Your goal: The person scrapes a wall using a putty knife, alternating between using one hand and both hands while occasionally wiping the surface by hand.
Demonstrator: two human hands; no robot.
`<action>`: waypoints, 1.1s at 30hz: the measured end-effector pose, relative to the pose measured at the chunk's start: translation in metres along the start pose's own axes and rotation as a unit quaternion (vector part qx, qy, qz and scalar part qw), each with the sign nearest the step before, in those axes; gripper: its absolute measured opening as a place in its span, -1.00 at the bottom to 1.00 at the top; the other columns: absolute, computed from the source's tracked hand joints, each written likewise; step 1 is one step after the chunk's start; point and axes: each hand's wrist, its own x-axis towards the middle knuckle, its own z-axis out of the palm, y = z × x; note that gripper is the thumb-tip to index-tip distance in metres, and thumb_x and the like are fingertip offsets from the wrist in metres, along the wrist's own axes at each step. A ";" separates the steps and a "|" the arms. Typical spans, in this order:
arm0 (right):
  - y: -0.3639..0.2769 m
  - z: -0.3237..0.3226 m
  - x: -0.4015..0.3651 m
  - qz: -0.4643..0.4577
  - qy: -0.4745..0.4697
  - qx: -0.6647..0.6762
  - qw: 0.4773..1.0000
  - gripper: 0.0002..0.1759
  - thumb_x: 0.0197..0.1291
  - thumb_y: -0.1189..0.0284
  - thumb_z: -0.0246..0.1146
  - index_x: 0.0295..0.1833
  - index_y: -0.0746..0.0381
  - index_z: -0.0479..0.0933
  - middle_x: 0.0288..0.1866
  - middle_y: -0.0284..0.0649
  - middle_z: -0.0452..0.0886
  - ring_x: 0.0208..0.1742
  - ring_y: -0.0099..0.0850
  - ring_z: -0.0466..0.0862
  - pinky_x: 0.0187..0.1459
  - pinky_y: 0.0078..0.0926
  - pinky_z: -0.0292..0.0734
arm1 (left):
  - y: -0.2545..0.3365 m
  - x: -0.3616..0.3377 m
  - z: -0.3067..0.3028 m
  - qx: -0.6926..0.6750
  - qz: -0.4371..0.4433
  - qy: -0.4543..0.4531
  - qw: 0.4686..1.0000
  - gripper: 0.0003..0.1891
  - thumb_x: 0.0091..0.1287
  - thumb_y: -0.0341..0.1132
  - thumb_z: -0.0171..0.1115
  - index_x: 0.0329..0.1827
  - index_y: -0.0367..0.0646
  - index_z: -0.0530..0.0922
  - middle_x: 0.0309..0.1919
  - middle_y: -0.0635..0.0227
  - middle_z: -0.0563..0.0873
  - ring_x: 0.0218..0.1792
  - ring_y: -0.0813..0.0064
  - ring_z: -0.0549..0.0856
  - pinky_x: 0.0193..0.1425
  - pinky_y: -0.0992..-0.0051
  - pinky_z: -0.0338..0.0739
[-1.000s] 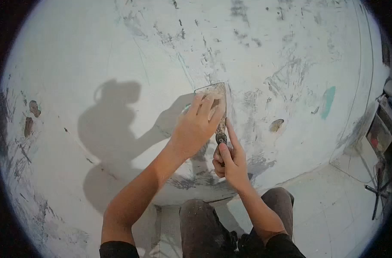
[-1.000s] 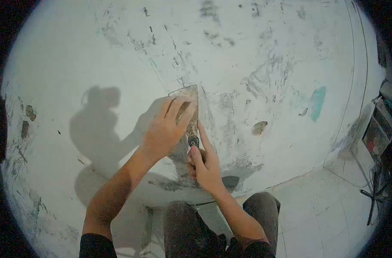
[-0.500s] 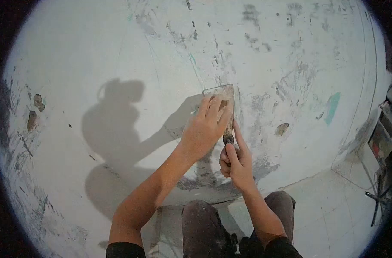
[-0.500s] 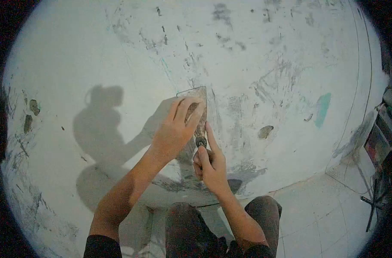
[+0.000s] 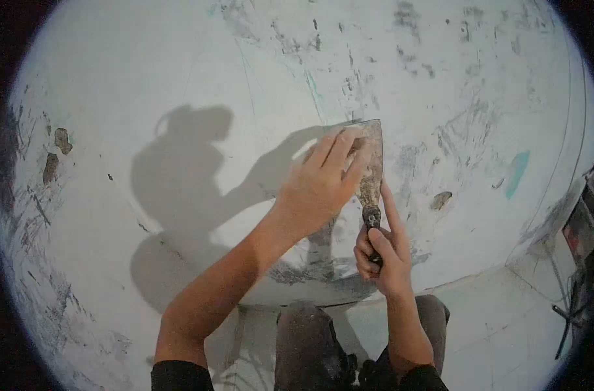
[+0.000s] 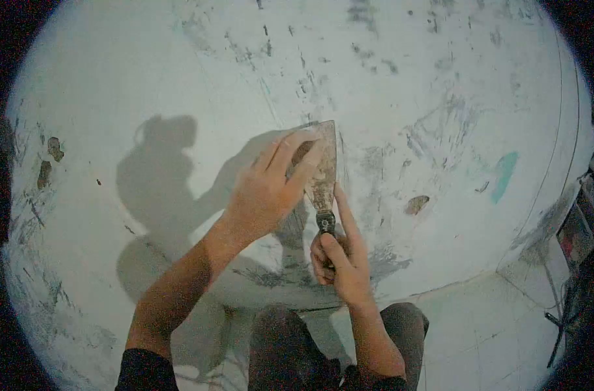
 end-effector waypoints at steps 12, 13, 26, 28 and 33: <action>0.026 0.018 -0.001 0.045 0.016 0.153 0.987 -0.28 0.66 0.28 0.00 0.76 -0.08 -0.16 -0.48 -0.47 0.19 -0.62 -0.67 0.14 -0.66 -0.64 0.04 | 0.017 -0.004 0.014 0.051 -0.010 -0.035 0.998 -0.34 0.27 -0.37 0.28 0.48 -0.32 0.39 0.45 -0.02 0.42 0.40 0.10 0.49 0.31 0.41 0.65; 0.028 0.022 -0.003 0.044 0.014 0.154 0.987 -0.28 0.66 0.28 0.00 0.76 -0.08 -0.16 -0.48 -0.47 0.19 -0.62 -0.67 0.14 -0.66 -0.64 0.04 | 0.017 -0.004 0.015 0.052 -0.010 -0.034 0.998 -0.34 0.27 -0.37 0.28 0.48 -0.32 0.39 0.45 -0.02 0.42 0.40 0.10 0.49 0.31 0.41 0.65; 0.031 0.020 0.007 -0.028 0.015 0.088 0.996 -0.28 0.66 0.27 -0.01 0.75 0.06 -0.16 -0.58 -0.48 0.26 -0.69 -0.68 0.18 -0.70 -0.64 0.11 | 0.017 0.001 0.021 0.095 0.018 -0.052 0.994 -0.28 0.29 -0.34 0.27 0.51 -0.46 0.32 0.49 -0.20 0.38 0.50 -0.04 0.41 0.56 0.24 0.41; 0.035 0.023 0.007 -0.023 0.023 0.097 0.995 -0.28 0.66 0.30 -0.02 0.75 0.09 -0.15 -0.59 -0.48 0.24 -0.70 -0.68 0.18 -0.70 -0.63 0.11 | 0.019 -0.001 0.022 0.060 0.002 -0.028 0.998 -0.29 0.30 -0.34 0.27 0.52 -0.43 0.31 0.49 -0.21 0.37 0.51 -0.03 0.41 0.55 0.23 0.41; 0.031 0.022 0.012 -0.001 0.046 0.111 0.993 -0.31 0.66 0.36 -0.05 0.75 0.06 -0.12 -0.57 -0.50 0.17 -0.69 -0.68 0.16 -0.70 -0.64 0.08 | 0.020 0.000 0.031 0.088 -0.002 -0.024 0.996 -0.30 0.30 -0.35 0.25 0.52 -0.42 0.32 0.50 -0.21 0.36 0.51 -0.04 0.41 0.55 0.20 0.42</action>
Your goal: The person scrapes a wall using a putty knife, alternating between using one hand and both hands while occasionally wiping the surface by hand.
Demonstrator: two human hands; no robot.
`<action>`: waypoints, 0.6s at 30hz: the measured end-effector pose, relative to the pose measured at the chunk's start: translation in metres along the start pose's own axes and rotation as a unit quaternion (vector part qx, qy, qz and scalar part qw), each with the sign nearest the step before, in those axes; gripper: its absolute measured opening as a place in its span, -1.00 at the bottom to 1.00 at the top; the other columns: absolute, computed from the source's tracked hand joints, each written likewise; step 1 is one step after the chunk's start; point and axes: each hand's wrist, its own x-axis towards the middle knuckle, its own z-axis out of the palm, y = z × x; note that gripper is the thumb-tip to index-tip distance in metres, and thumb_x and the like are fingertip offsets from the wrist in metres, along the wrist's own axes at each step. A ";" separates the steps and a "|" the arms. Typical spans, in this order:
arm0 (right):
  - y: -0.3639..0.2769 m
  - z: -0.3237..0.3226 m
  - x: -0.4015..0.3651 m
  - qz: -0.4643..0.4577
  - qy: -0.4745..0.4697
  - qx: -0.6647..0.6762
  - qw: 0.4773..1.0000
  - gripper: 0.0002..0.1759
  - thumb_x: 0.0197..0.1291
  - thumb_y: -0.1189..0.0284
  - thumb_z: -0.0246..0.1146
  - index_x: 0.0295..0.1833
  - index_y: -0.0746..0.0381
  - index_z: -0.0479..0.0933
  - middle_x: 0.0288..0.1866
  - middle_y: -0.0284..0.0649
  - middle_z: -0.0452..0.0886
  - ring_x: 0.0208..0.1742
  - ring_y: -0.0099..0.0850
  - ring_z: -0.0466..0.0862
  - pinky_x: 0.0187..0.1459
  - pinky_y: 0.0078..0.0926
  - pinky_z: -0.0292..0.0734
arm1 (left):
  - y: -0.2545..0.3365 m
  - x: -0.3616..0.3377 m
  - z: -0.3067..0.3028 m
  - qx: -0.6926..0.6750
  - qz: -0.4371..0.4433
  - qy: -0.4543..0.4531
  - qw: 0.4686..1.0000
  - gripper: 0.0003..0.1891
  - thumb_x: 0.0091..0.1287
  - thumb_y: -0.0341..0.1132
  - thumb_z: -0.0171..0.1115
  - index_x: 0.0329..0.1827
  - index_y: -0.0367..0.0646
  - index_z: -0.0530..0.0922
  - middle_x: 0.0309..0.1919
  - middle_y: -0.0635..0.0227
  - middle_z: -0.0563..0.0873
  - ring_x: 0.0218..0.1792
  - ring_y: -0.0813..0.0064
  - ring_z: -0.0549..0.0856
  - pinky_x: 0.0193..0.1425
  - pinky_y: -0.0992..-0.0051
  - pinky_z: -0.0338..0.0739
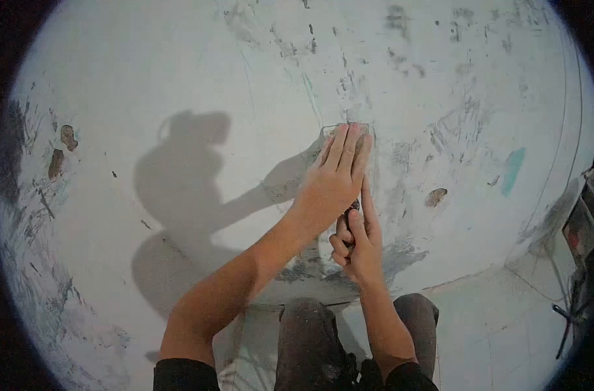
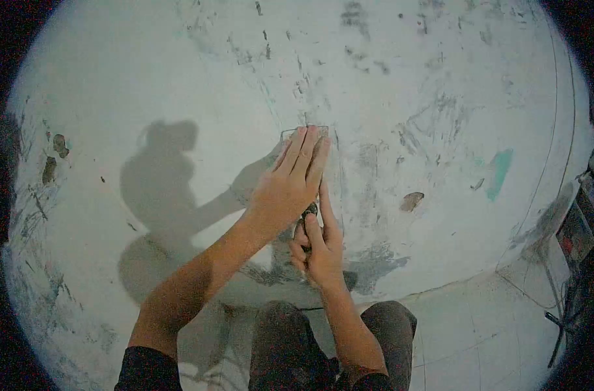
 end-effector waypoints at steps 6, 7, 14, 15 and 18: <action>-0.007 0.008 -0.009 0.013 -0.010 0.003 1.000 -0.30 0.67 0.29 -0.02 0.76 -0.03 -0.13 -0.53 -0.52 0.11 -0.68 -0.71 0.04 -0.69 -0.66 -0.04 | 0.003 0.003 -0.013 0.006 -0.006 -0.023 1.000 -0.27 0.29 -0.34 0.27 0.52 -0.45 0.29 0.50 -0.22 0.35 0.52 -0.06 0.39 0.56 0.20 0.41; -0.006 0.005 -0.008 -0.003 -0.024 0.003 1.000 -0.30 0.67 0.28 -0.02 0.76 -0.03 -0.13 -0.54 -0.52 0.10 -0.67 -0.71 0.05 -0.69 -0.66 -0.03 | 0.004 0.002 -0.014 0.007 -0.008 -0.032 0.999 -0.26 0.30 -0.35 0.27 0.54 -0.45 0.27 0.51 -0.23 0.34 0.53 -0.07 0.38 0.56 0.19 0.40; -0.008 0.007 -0.009 0.011 -0.012 0.003 1.000 -0.30 0.67 0.29 -0.02 0.76 -0.02 -0.13 -0.54 -0.52 0.07 -0.67 -0.71 0.06 -0.69 -0.66 -0.03 | 0.004 0.000 -0.007 -0.033 -0.022 -0.037 0.999 -0.23 0.30 -0.39 0.27 0.57 -0.45 0.20 0.52 -0.24 0.30 0.54 -0.11 0.35 0.60 0.12 0.34; -0.010 0.008 -0.009 0.012 -0.013 0.003 1.000 -0.30 0.67 0.29 -0.02 0.76 -0.02 -0.13 -0.54 -0.52 0.07 -0.67 -0.71 0.06 -0.69 -0.66 -0.03 | 0.004 0.001 -0.008 -0.029 -0.022 -0.035 0.999 -0.23 0.30 -0.38 0.26 0.56 -0.45 0.22 0.51 -0.24 0.32 0.53 -0.11 0.36 0.59 0.13 0.34; -0.013 0.009 -0.007 0.004 -0.021 -0.033 0.999 -0.30 0.67 0.30 -0.03 0.76 0.00 -0.13 -0.55 -0.52 0.06 -0.68 -0.71 0.05 -0.69 -0.66 -0.03 | 0.003 0.002 -0.014 -0.029 -0.024 -0.031 0.999 -0.26 0.28 -0.37 0.26 0.54 -0.46 0.26 0.48 -0.22 0.37 0.52 -0.11 0.38 0.58 0.14 0.38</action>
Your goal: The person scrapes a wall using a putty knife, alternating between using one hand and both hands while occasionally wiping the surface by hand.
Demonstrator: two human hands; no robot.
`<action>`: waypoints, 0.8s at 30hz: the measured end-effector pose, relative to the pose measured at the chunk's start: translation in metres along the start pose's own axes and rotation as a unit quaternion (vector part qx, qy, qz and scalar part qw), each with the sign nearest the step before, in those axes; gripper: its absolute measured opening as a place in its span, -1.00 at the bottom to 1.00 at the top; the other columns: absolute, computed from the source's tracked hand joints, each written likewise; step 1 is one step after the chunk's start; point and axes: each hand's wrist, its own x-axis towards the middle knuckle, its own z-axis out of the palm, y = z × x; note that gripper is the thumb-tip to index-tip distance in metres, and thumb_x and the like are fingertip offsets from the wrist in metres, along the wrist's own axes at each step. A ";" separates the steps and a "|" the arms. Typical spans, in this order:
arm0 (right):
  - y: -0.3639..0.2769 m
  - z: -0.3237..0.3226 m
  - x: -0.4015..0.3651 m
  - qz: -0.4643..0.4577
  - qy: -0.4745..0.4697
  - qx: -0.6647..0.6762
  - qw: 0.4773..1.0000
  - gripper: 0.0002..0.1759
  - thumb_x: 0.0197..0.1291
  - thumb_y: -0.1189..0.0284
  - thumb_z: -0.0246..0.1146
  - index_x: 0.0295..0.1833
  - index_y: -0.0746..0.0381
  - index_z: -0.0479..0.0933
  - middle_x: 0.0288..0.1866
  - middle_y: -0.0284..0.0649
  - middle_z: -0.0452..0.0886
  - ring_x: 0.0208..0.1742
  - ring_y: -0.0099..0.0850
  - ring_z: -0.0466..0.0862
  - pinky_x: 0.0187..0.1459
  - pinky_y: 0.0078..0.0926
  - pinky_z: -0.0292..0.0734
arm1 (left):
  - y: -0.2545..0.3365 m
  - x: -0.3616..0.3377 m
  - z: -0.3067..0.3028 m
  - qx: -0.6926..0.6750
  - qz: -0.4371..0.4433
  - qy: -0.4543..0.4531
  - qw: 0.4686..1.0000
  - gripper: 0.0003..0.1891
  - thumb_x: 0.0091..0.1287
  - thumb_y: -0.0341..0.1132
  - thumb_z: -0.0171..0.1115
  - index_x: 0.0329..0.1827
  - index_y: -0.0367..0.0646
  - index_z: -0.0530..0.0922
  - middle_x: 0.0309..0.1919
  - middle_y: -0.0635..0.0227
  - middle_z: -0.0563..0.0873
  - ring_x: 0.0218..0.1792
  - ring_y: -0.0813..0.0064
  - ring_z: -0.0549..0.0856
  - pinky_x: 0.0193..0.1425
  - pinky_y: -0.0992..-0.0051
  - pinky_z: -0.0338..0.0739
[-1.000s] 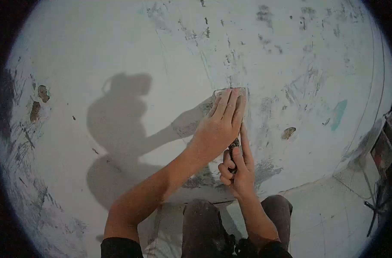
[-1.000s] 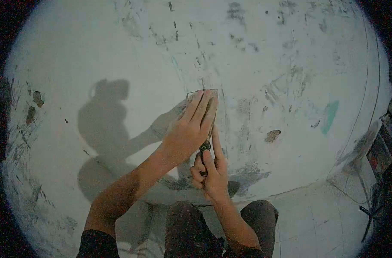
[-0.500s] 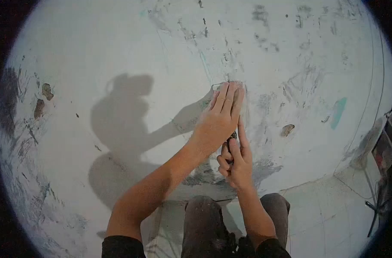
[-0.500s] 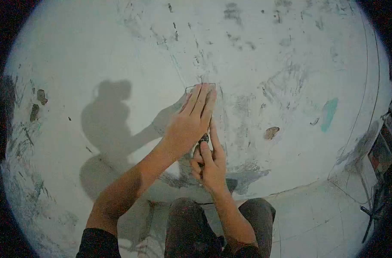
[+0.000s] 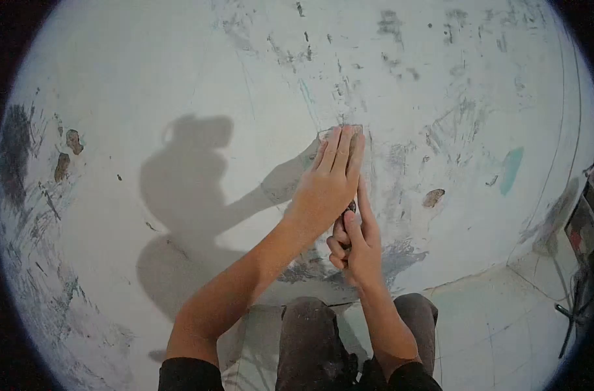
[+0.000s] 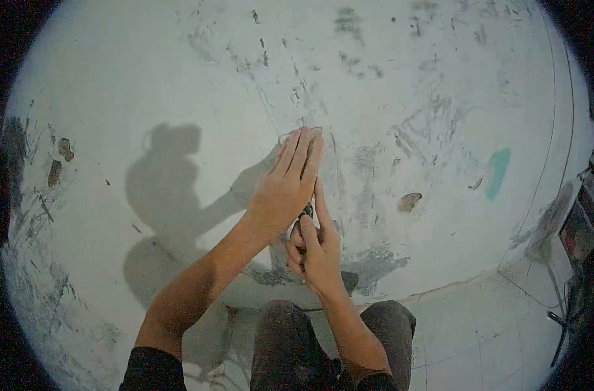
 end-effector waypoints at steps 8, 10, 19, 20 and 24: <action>0.021 -0.008 0.021 -0.014 -0.014 0.061 0.998 -0.31 0.67 0.32 -0.03 0.75 0.02 -0.12 -0.56 -0.53 0.06 -0.67 -0.70 0.06 -0.66 -0.67 -0.06 | -0.008 0.004 0.009 0.065 0.001 0.010 0.998 -0.28 0.31 -0.35 0.19 0.56 -0.40 0.26 0.52 -0.12 0.35 0.54 0.00 0.36 0.59 0.20 0.34; 0.006 -0.002 0.035 -0.026 -0.026 0.058 0.998 -0.31 0.67 0.32 -0.03 0.75 0.00 -0.12 -0.55 -0.53 0.06 -0.66 -0.70 0.06 -0.65 -0.68 -0.07 | -0.018 0.022 0.000 0.081 -0.001 0.023 0.996 -0.27 0.33 -0.33 0.18 0.57 -0.40 0.24 0.53 -0.13 0.33 0.56 -0.01 0.34 0.60 0.20 0.32; -0.015 -0.008 0.004 0.024 -0.018 0.044 0.999 -0.31 0.65 0.35 -0.03 0.75 0.01 -0.12 -0.56 -0.53 0.13 -0.67 -0.70 0.09 -0.69 -0.66 0.01 | 0.002 0.013 -0.003 0.045 -0.005 0.003 0.999 -0.25 0.27 -0.35 0.26 0.54 -0.44 0.27 0.50 -0.19 0.35 0.51 -0.05 0.40 0.55 0.19 0.43; -0.013 -0.007 0.002 0.028 -0.007 0.048 0.998 -0.31 0.67 0.32 -0.02 0.75 -0.01 -0.12 -0.54 -0.54 0.08 -0.66 -0.71 0.05 -0.69 -0.67 -0.06 | 0.003 0.011 -0.001 0.039 -0.003 0.000 0.999 -0.26 0.27 -0.35 0.26 0.53 -0.45 0.28 0.50 -0.20 0.35 0.50 -0.06 0.41 0.55 0.17 0.42; -0.005 -0.006 0.000 0.031 0.000 0.038 0.999 -0.31 0.67 0.33 -0.03 0.76 -0.02 -0.13 -0.53 -0.53 0.07 -0.65 -0.70 0.04 -0.67 -0.67 -0.06 | 0.003 0.003 0.001 0.013 -0.002 0.006 1.000 -0.26 0.27 -0.37 0.27 0.53 -0.45 0.27 0.50 -0.22 0.34 0.50 -0.11 0.40 0.56 0.13 0.40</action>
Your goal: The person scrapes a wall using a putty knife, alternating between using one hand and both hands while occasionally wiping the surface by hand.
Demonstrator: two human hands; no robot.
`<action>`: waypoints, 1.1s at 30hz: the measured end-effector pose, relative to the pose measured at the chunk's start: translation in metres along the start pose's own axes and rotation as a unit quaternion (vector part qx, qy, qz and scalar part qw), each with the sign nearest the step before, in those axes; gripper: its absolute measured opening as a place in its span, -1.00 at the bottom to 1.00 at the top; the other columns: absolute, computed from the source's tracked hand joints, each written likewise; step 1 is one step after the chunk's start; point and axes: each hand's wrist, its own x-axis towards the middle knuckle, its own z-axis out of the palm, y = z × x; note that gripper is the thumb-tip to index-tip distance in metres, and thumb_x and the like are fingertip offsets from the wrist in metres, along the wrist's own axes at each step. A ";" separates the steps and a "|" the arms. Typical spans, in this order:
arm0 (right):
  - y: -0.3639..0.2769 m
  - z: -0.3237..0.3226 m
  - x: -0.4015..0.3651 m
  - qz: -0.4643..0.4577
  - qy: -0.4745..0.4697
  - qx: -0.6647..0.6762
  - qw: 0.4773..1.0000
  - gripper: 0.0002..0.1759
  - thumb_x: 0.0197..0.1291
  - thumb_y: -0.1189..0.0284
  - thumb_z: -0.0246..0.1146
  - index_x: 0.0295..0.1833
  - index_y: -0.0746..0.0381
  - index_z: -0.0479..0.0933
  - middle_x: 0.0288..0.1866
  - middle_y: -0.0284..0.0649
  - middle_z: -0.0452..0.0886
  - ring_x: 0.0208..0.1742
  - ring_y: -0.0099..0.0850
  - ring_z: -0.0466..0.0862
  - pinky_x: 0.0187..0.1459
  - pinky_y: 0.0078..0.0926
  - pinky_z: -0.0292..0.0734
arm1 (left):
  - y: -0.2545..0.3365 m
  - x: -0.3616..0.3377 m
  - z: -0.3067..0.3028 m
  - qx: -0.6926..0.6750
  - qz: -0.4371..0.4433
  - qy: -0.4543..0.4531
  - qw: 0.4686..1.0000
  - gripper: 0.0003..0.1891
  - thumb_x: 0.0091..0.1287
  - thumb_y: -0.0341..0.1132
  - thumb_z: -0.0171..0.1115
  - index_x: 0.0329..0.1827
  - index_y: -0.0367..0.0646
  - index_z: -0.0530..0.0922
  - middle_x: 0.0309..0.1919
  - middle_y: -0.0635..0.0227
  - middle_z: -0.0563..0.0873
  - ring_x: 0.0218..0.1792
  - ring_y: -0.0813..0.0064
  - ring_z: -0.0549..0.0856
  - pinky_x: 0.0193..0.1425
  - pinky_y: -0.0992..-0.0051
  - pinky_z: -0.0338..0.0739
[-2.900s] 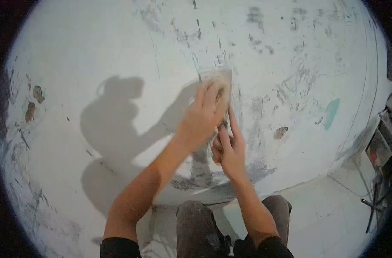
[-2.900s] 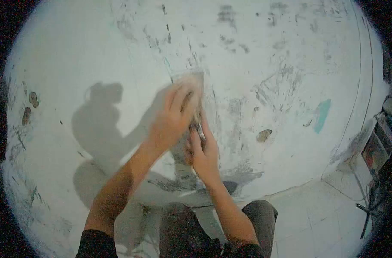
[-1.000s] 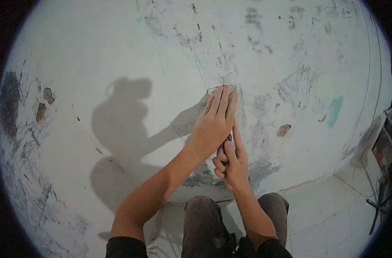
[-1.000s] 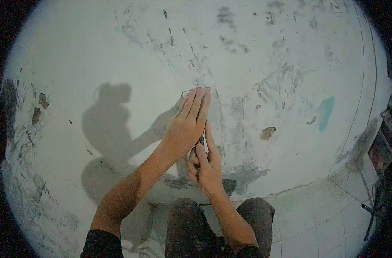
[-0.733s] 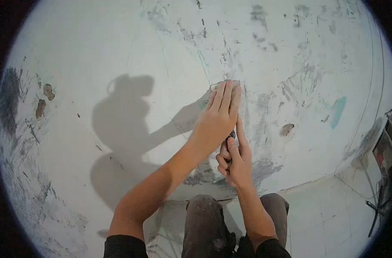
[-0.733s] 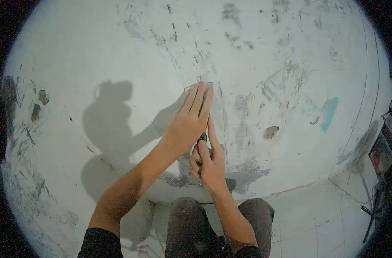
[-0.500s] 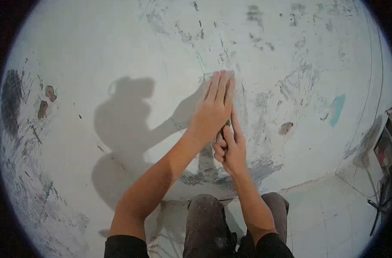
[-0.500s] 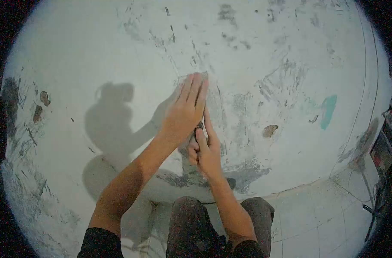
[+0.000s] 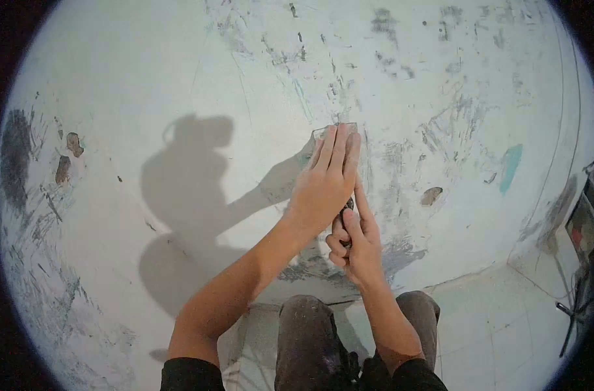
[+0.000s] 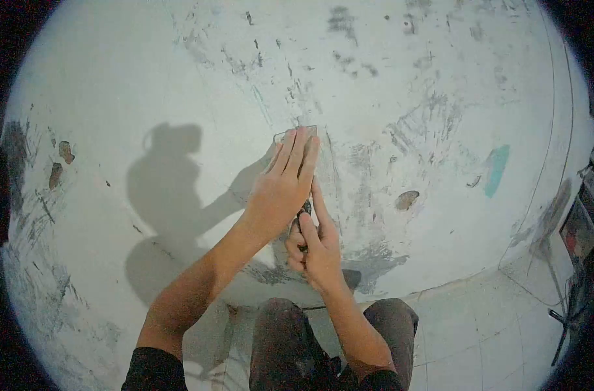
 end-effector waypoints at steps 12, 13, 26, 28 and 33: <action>0.007 0.000 0.008 -0.017 -0.010 0.006 1.000 -0.31 0.67 0.33 -0.04 0.76 -0.06 -0.14 -0.51 -0.50 0.10 -0.66 -0.70 0.04 -0.69 -0.64 -0.06 | -0.010 0.000 0.001 -0.005 0.002 0.011 1.000 -0.27 0.29 -0.35 0.26 0.54 -0.39 0.28 0.50 -0.19 0.36 0.52 -0.04 0.39 0.57 0.23 0.39; 0.008 -0.002 0.011 -0.024 -0.024 0.011 0.999 -0.31 0.67 0.33 -0.04 0.76 -0.07 -0.14 -0.51 -0.50 0.10 -0.66 -0.70 0.04 -0.69 -0.64 -0.06 | -0.012 0.003 0.000 0.003 -0.001 0.018 1.000 -0.28 0.30 -0.34 0.25 0.54 -0.38 0.29 0.50 -0.16 0.37 0.52 -0.02 0.39 0.57 0.24 0.39; -0.032 0.043 0.064 -0.114 -0.095 -0.021 0.989 -0.32 0.66 0.34 -0.04 0.75 0.08 -0.10 -0.57 -0.53 0.18 -0.66 -0.69 0.16 -0.67 -0.65 0.10 | -0.061 0.058 -0.024 0.032 -0.029 0.091 0.995 -0.25 0.27 -0.41 0.22 0.56 -0.42 0.22 0.49 -0.13 0.39 0.54 -0.03 0.37 0.60 0.21 0.35; -0.041 0.051 0.059 -0.111 -0.076 -0.020 0.991 -0.31 0.67 0.31 -0.02 0.75 0.01 -0.10 -0.55 -0.53 0.08 -0.68 -0.71 0.06 -0.68 -0.65 -0.08 | -0.063 0.062 -0.031 0.037 -0.012 0.089 0.995 -0.27 0.27 -0.41 0.22 0.54 -0.42 0.26 0.48 -0.13 0.39 0.54 -0.02 0.37 0.60 0.22 0.35; -0.030 0.032 0.015 -0.048 -0.024 -0.010 0.998 -0.32 0.67 0.32 -0.05 0.76 -0.03 -0.12 -0.54 -0.52 0.06 -0.67 -0.71 0.04 -0.69 -0.67 -0.09 | -0.026 0.029 -0.028 0.009 -0.003 0.061 0.998 -0.30 0.27 -0.38 0.23 0.50 -0.43 0.32 0.47 -0.13 0.42 0.51 0.02 0.43 0.55 0.26 0.42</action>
